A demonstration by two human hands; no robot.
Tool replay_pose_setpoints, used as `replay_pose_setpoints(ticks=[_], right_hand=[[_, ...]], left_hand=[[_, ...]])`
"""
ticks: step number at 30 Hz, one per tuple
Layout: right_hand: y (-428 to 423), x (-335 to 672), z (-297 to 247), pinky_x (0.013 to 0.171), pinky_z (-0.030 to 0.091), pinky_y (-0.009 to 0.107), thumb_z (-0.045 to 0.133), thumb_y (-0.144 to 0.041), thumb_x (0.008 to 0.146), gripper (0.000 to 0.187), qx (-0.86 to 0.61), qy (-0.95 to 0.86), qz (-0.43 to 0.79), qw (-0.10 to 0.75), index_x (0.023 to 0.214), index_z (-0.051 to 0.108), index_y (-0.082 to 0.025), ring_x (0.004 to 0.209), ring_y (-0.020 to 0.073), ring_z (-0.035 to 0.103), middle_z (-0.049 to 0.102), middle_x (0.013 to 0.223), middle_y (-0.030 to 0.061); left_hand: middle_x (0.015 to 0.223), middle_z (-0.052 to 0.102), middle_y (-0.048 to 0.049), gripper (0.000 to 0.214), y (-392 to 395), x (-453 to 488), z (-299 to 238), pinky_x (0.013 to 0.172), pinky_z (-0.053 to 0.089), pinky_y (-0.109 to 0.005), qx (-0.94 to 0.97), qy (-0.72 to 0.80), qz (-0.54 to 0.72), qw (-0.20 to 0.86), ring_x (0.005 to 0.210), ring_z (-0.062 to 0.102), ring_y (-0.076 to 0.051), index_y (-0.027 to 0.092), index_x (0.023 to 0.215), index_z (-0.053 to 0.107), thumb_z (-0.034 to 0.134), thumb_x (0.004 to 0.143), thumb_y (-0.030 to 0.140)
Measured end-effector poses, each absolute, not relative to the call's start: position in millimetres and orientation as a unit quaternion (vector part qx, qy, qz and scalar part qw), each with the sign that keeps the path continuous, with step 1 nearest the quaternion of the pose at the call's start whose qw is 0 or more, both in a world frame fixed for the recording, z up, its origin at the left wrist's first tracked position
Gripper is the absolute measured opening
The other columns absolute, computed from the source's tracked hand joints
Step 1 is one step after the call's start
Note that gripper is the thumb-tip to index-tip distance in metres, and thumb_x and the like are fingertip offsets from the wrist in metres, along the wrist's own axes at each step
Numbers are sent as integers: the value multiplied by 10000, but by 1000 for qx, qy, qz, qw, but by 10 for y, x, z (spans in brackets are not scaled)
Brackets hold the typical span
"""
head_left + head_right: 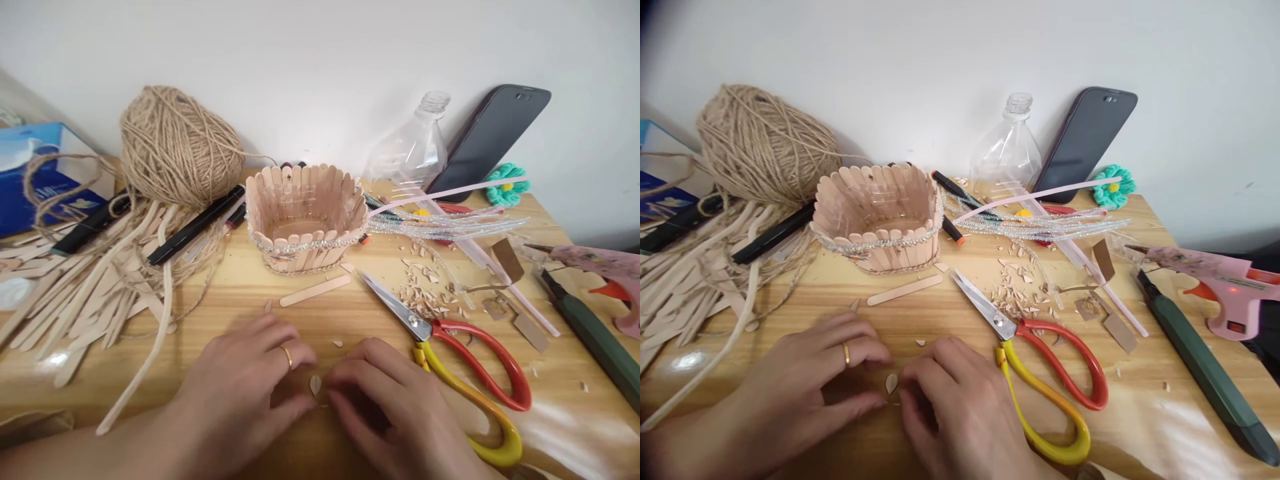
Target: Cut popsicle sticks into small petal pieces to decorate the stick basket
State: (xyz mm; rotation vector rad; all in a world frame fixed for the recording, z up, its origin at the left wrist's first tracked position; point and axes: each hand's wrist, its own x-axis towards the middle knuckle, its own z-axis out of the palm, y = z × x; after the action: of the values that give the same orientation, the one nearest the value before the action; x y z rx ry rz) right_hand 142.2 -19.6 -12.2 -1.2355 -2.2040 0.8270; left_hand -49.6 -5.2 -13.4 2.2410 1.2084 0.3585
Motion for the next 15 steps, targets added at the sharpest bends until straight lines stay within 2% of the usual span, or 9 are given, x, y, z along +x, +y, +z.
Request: replay_pose_setpoints(ticks=[6,12,15], right_hand=[[-196,1431,-161,552,466,238,502,-93,829,167,-457,-799,301,249,783,624,-198,663,157,596,610,735,34],[-186,1408,-135,574,480,255,494,-115,839,170,-467,-789,307,254,790,633,-200,664,159,597,606,743,36],[-184,1398,-123,578,474,257,495,-113,843,175,-473,-788,306,248,796,638,-202,657,155,592,607,746,29]], left_hand=[[807,644,-2,100,-50,-421,-128,663,432,-307,811,496,110,290,798,583,-206,242,831,663,677,732,248],[783,652,10,72,-21,-391,-40,835,427,-385,804,503,88,305,850,585,-210,258,797,692,651,764,210],[795,656,3,81,-26,-379,-2,862,422,-402,801,505,81,312,868,577,-216,252,774,702,631,775,214]])
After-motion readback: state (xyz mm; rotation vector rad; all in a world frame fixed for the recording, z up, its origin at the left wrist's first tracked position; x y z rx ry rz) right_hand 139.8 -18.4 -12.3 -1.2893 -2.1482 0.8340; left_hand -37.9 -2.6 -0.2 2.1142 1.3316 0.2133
